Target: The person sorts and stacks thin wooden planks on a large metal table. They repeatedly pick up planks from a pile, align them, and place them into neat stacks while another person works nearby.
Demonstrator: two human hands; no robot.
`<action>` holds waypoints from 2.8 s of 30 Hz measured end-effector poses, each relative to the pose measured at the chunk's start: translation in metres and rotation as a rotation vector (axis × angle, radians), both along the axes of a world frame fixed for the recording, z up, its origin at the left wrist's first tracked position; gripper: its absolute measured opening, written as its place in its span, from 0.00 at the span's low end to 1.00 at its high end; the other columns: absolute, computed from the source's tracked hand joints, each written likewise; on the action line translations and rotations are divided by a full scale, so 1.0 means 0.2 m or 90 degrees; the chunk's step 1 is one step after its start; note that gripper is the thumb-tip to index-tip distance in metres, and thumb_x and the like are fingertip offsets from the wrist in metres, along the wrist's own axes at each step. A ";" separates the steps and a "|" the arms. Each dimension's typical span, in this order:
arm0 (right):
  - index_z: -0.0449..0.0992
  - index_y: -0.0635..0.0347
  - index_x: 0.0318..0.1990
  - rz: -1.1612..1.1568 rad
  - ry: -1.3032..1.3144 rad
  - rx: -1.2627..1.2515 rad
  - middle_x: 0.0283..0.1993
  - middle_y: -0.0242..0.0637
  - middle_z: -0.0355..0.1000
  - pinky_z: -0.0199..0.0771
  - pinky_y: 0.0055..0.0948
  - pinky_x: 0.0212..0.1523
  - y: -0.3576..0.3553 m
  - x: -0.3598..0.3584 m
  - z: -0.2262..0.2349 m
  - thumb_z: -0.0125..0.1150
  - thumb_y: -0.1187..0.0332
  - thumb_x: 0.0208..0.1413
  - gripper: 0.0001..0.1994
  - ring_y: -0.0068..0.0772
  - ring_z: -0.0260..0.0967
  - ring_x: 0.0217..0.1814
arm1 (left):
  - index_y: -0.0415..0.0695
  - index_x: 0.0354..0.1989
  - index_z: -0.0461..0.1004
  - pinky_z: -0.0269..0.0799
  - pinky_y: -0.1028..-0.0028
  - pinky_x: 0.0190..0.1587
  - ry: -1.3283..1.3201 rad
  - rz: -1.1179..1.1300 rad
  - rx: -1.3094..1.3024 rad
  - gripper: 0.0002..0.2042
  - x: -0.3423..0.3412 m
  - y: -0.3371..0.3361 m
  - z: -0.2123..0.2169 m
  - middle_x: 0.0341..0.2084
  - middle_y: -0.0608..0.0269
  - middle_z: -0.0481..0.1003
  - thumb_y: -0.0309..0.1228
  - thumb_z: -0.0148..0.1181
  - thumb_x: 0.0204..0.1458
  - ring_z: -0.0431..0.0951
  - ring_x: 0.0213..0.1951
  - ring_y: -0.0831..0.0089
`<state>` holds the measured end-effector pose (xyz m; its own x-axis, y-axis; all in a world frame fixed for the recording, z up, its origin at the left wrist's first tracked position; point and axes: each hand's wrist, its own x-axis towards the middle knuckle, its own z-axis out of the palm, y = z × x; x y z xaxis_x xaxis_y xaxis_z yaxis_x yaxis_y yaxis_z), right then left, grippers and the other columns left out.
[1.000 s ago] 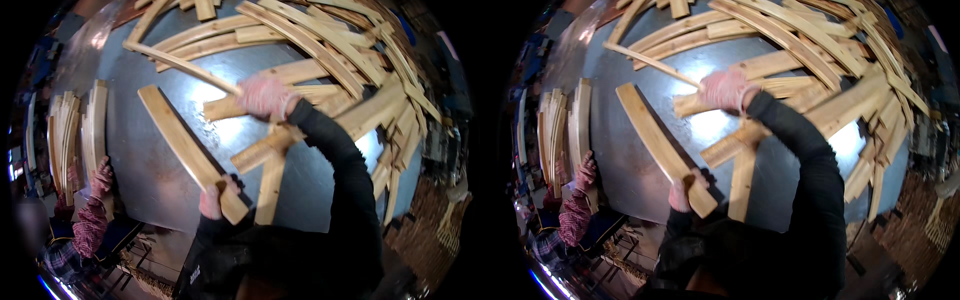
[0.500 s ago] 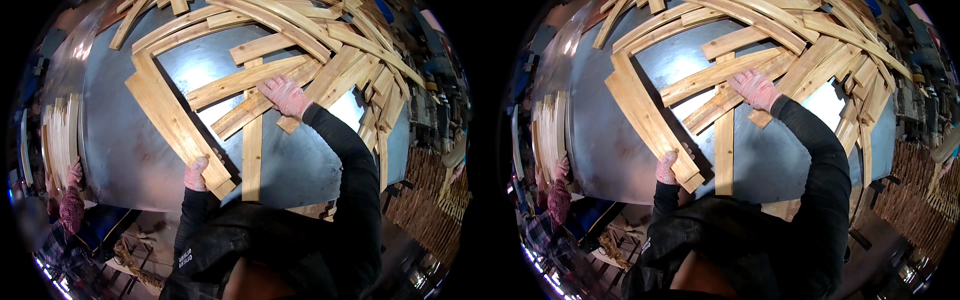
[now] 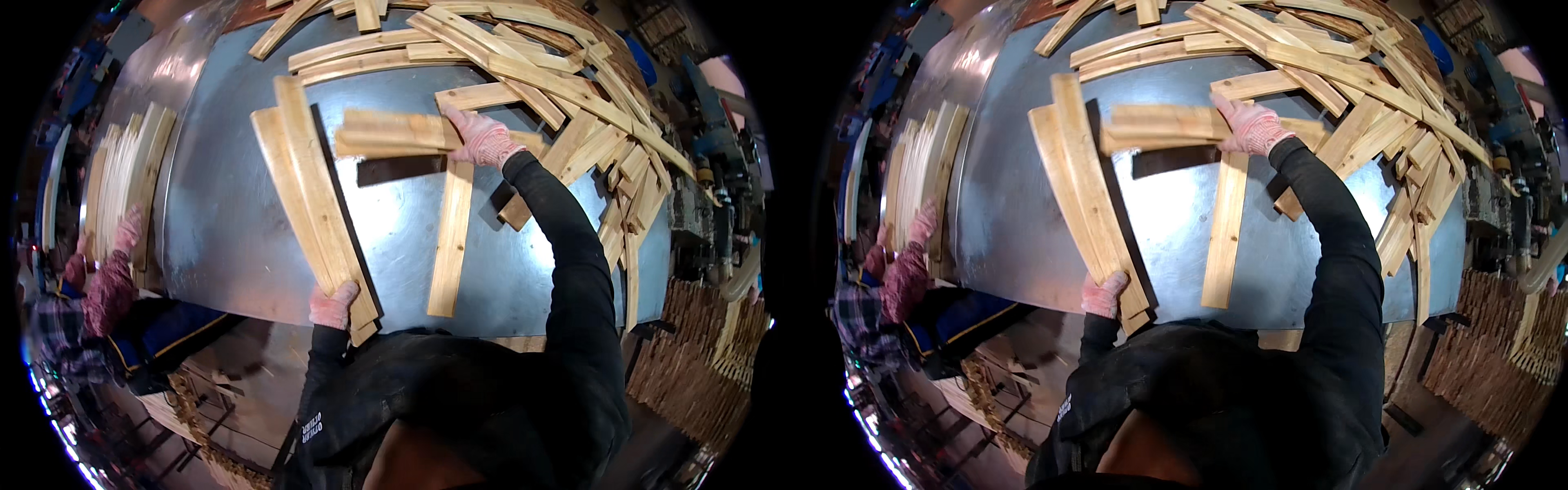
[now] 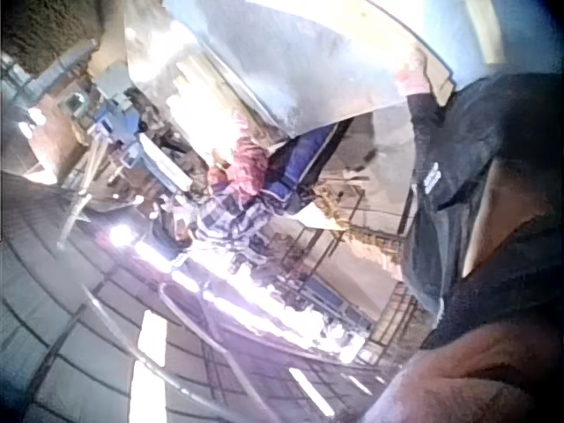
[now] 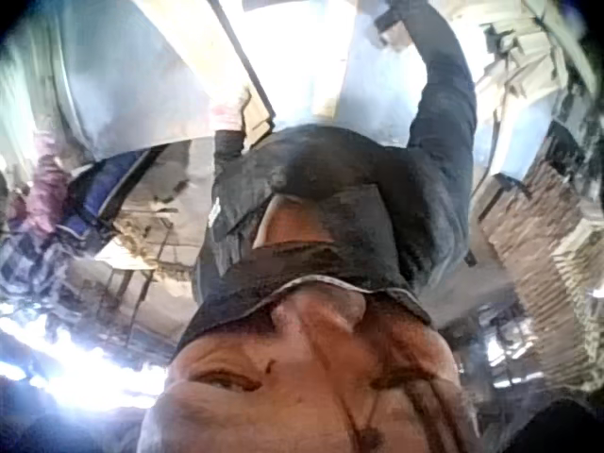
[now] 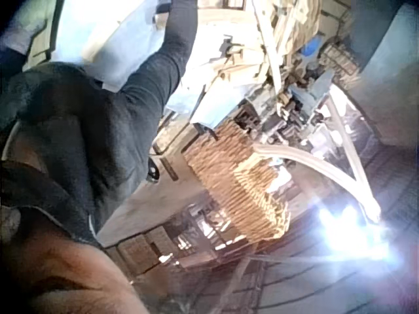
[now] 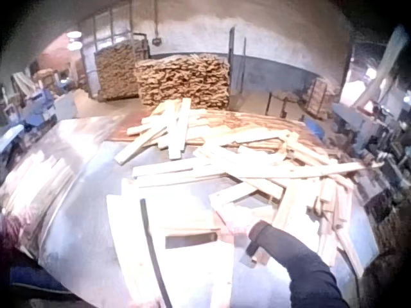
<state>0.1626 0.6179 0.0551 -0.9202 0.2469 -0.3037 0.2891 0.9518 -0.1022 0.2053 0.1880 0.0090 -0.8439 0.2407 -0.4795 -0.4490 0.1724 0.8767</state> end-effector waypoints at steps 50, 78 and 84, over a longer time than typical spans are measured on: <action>0.69 0.55 0.58 0.034 -0.072 0.087 0.49 0.49 0.74 0.76 0.43 0.50 0.81 0.07 -0.04 0.62 0.53 0.51 0.28 0.49 0.74 0.51 | 0.48 0.67 0.52 0.74 0.57 0.49 0.040 -0.189 -0.677 0.47 0.42 0.49 0.04 0.44 0.44 0.77 0.49 0.69 0.36 0.79 0.45 0.48; 0.62 0.64 0.58 -0.388 0.051 -0.090 0.53 0.53 0.71 0.73 0.42 0.53 0.36 0.42 -0.35 0.58 0.52 0.55 0.30 0.50 0.72 0.55 | 0.49 0.73 0.31 0.71 0.59 0.54 0.031 -0.311 -0.702 0.58 0.25 0.37 0.15 0.59 0.41 0.62 0.53 0.65 0.41 0.73 0.54 0.48; 0.70 0.59 0.51 0.100 0.000 -0.159 0.37 0.45 0.73 0.75 0.41 0.47 -0.58 0.77 -0.17 0.40 0.59 0.67 0.16 0.38 0.73 0.46 | 0.53 0.73 0.25 0.67 0.59 0.59 0.040 -0.309 -0.672 0.60 0.24 0.29 0.02 0.65 0.32 0.53 0.57 0.65 0.42 0.69 0.59 0.43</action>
<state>0.3156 0.5022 0.0204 -0.9414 0.0197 -0.3368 0.1407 0.9302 -0.3389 0.2527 0.2461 0.0123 -0.8021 0.0501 -0.5951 -0.0970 0.9723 0.2125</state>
